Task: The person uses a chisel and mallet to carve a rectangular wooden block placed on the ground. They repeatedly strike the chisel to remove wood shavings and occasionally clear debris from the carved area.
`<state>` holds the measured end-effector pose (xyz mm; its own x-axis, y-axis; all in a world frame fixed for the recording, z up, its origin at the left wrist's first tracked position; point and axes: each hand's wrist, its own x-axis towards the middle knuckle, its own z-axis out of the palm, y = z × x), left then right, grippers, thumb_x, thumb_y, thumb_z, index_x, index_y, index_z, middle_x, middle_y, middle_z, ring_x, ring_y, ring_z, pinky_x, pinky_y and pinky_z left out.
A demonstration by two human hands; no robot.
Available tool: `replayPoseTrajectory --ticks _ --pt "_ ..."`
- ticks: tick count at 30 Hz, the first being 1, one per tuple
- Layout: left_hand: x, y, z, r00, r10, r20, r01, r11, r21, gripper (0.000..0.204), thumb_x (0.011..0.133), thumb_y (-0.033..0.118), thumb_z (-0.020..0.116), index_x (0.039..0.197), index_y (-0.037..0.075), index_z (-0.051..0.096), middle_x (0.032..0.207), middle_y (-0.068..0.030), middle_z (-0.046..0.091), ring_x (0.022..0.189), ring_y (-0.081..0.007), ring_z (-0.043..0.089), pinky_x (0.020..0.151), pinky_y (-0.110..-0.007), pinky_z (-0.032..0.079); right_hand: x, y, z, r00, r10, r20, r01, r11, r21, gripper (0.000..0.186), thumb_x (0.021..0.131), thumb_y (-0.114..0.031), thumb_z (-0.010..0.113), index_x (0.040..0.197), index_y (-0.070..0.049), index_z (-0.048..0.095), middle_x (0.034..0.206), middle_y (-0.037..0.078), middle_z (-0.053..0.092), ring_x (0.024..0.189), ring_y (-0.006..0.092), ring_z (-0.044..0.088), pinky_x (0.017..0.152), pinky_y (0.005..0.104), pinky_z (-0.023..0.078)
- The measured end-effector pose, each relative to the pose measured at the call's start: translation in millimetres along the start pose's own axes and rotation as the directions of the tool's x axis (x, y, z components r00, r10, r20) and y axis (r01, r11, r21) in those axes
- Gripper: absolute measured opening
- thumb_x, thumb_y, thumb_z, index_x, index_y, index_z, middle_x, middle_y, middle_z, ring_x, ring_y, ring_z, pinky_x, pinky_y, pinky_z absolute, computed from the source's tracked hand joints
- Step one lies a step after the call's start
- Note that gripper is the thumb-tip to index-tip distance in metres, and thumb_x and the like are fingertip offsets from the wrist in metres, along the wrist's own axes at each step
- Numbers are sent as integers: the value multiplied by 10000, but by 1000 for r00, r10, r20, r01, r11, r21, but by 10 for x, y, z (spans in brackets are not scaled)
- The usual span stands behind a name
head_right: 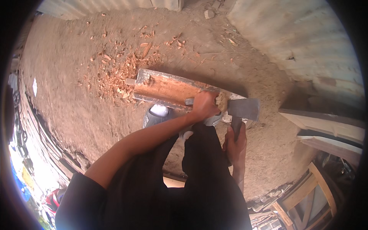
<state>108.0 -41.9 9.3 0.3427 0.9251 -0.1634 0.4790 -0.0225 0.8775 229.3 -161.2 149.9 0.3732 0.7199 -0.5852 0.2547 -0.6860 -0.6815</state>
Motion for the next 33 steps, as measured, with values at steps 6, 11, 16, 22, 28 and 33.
replayPoseTrajectory --ticks 6,11,16,22,28,33 --pt "-13 16 -53 1000 4 16 -4 1000 21 226 611 122 737 822 52 698 729 -223 687 750 -449 691 677 -528 549 -3 -253 -186 991 85 -107 -39 925 377 421 1091 -303 544 1432 -92 415 729 15 499 461 103 488 384 266 401" --pt "-24 27 -12 1000 22 18 -23 998 53 241 621 110 735 855 60 708 739 -223 693 747 -450 690 682 -531 556 64 22 -6 999 33 26 -37 987 158 381 1097 -316 516 1381 -73 441 739 32 517 441 119 491 378 275 404" --pt "-44 -30 -6 999 48 14 -49 997 57 204 676 152 744 845 58 681 761 -229 708 773 -431 712 695 -547 542 86 -113 -205 994 101 45 -111 922 372 362 1107 -382 529 1332 -99 515 749 20 517 458 98 464 375 248 382" --pt "-40 5 2 998 57 39 -60 996 73 224 678 164 758 859 59 678 770 -225 712 789 -428 714 699 -541 547 35 -37 92 994 60 -96 -28 954 299 343 1100 -378 541 1273 -91 469 742 34 522 455 120 507 376 282 416" --pt "-54 -10 -21 998 47 37 -50 995 88 245 688 173 770 887 67 675 799 -210 721 804 -417 718 702 -532 551 -2 -124 -216 990 107 91 -135 905 403 399 1094 -401 546 1354 -105 484 741 25 518 443 105 494 361 270 395" --pt "-50 13 -14 997 39 63 -46 993 112 250 697 183 773 901 72 680 808 -204 725 807 -411 720 703 -526 554 4 23 -11 999 34 25 -39 969 243 384 1098 -386 540 1354 -106 481 734 28 512 466 110 500 372 274 400"
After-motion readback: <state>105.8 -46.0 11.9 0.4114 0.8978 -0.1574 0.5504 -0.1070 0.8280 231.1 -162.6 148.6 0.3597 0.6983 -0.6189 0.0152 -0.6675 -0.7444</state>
